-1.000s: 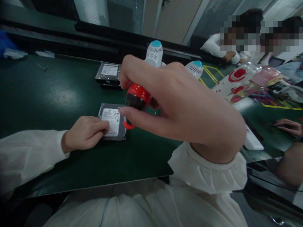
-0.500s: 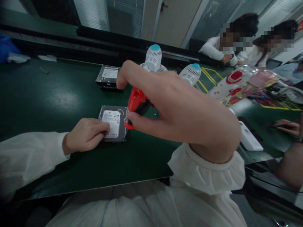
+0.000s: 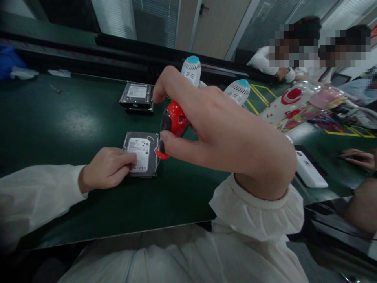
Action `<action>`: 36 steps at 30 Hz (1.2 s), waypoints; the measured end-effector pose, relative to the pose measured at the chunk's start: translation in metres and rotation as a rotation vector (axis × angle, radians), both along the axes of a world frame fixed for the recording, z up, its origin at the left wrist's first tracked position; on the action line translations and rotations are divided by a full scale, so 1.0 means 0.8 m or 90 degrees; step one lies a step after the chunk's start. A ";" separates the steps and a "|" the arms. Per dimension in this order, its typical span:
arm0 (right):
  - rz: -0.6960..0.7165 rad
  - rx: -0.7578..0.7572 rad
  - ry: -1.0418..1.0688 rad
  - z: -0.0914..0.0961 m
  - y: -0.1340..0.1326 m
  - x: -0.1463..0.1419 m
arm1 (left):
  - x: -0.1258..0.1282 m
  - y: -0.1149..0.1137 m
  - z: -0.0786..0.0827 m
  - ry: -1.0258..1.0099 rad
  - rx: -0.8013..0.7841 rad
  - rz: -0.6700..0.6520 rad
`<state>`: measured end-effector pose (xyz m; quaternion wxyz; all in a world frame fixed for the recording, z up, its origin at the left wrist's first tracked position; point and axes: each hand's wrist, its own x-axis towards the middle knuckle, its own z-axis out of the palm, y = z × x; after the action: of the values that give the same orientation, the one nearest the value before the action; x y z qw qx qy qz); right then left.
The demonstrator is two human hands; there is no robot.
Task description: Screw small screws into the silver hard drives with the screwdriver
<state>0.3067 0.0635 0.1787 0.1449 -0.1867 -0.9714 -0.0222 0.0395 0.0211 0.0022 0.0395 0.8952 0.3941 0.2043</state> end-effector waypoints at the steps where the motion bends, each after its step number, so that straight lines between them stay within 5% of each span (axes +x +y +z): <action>1: 0.010 -0.009 0.000 0.001 0.000 0.001 | 0.000 0.000 0.000 0.001 0.002 0.000; 9: 0.032 0.098 0.015 -0.002 -0.002 -0.005 | 0.000 -0.001 0.000 0.006 0.004 0.005; 13: -0.073 0.064 0.055 -0.018 -0.013 -0.030 | -0.001 -0.002 -0.002 0.006 -0.008 0.002; 18: -0.070 -0.021 0.016 -0.029 -0.023 -0.056 | -0.005 -0.002 -0.005 0.011 0.002 0.000; 25: -0.160 0.036 0.118 -0.040 -0.013 -0.043 | -0.001 -0.005 0.007 0.011 -0.054 0.013; 36: -0.072 -0.089 0.287 -0.061 -0.011 -0.022 | 0.000 -0.009 0.016 0.025 -0.055 0.018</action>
<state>0.2894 0.0546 0.1298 0.3432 -0.2507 -0.9017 0.0791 0.0398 0.0140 0.0150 0.0673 0.8909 0.4158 0.1698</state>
